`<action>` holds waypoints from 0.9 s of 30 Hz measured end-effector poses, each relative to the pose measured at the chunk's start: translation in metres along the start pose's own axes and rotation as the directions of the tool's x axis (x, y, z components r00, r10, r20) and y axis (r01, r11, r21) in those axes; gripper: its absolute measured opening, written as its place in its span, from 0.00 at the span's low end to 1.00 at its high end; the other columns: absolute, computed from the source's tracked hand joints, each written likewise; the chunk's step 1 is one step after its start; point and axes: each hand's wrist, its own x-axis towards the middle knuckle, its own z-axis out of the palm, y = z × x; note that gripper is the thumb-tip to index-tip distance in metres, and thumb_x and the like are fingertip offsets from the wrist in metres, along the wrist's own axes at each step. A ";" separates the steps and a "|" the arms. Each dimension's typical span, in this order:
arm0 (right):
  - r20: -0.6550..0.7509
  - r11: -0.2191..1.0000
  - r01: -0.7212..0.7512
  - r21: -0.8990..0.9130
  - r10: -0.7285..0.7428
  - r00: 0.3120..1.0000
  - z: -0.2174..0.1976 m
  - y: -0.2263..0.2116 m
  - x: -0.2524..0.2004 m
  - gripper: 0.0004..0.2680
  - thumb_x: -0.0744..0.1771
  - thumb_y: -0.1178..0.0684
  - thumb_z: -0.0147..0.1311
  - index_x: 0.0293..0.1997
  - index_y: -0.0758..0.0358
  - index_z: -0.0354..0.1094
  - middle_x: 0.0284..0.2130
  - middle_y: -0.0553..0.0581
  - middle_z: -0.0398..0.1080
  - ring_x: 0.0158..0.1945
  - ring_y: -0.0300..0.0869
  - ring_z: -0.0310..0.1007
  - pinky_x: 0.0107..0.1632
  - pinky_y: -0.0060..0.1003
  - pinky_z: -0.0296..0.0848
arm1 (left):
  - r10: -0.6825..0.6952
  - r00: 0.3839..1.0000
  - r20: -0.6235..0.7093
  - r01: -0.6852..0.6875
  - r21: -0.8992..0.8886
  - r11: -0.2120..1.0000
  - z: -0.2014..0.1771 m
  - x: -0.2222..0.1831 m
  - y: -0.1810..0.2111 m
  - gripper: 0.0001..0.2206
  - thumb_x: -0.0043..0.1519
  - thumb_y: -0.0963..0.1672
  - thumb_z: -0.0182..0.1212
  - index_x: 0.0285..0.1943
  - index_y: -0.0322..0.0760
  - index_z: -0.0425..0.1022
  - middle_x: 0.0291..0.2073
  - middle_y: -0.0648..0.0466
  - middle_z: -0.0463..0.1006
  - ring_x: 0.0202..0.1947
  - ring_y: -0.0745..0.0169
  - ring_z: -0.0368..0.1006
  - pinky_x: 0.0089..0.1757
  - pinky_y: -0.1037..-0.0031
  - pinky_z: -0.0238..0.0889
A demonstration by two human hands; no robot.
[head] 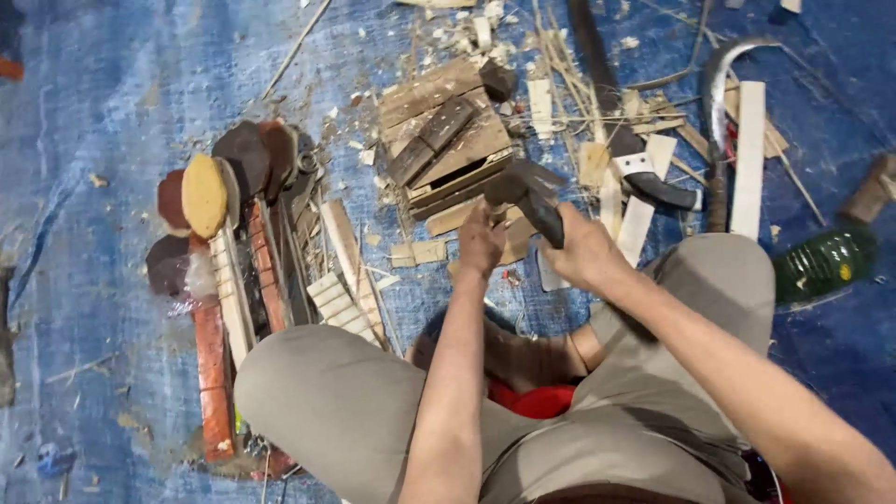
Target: Hammering a wooden peg into a wooden instrument part while sitting in a workshop area.
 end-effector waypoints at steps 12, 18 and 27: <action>0.381 0.239 -0.455 0.858 0.297 0.876 0.069 0.209 -0.028 0.09 0.63 0.62 0.58 0.41 0.65 0.60 0.21 0.51 0.58 0.18 0.34 0.59 0.18 0.31 0.62 | -0.081 0.989 -0.125 0.056 -0.189 0.980 -0.029 0.004 -0.007 0.17 0.63 0.41 0.66 0.61 0.44 0.72 0.54 0.39 0.79 0.61 0.36 0.71 0.58 0.46 0.68; 0.433 0.154 -0.495 0.855 0.314 0.845 0.105 0.247 0.004 0.07 0.62 0.65 0.58 0.38 0.69 0.62 0.21 0.54 0.60 0.19 0.36 0.59 0.20 0.34 0.62 | -0.038 0.990 -0.134 0.018 -0.152 0.988 -0.018 -0.002 -0.007 0.19 0.62 0.39 0.67 0.62 0.47 0.73 0.54 0.36 0.78 0.60 0.34 0.71 0.58 0.49 0.70; 0.444 0.192 -0.534 0.823 0.368 0.817 0.100 0.230 0.003 0.07 0.61 0.65 0.60 0.36 0.71 0.65 0.20 0.57 0.63 0.17 0.38 0.62 0.17 0.37 0.65 | -0.018 0.987 -0.157 -0.005 -0.149 0.989 0.003 0.013 -0.051 0.20 0.62 0.38 0.67 0.62 0.49 0.73 0.53 0.37 0.79 0.61 0.33 0.71 0.58 0.44 0.67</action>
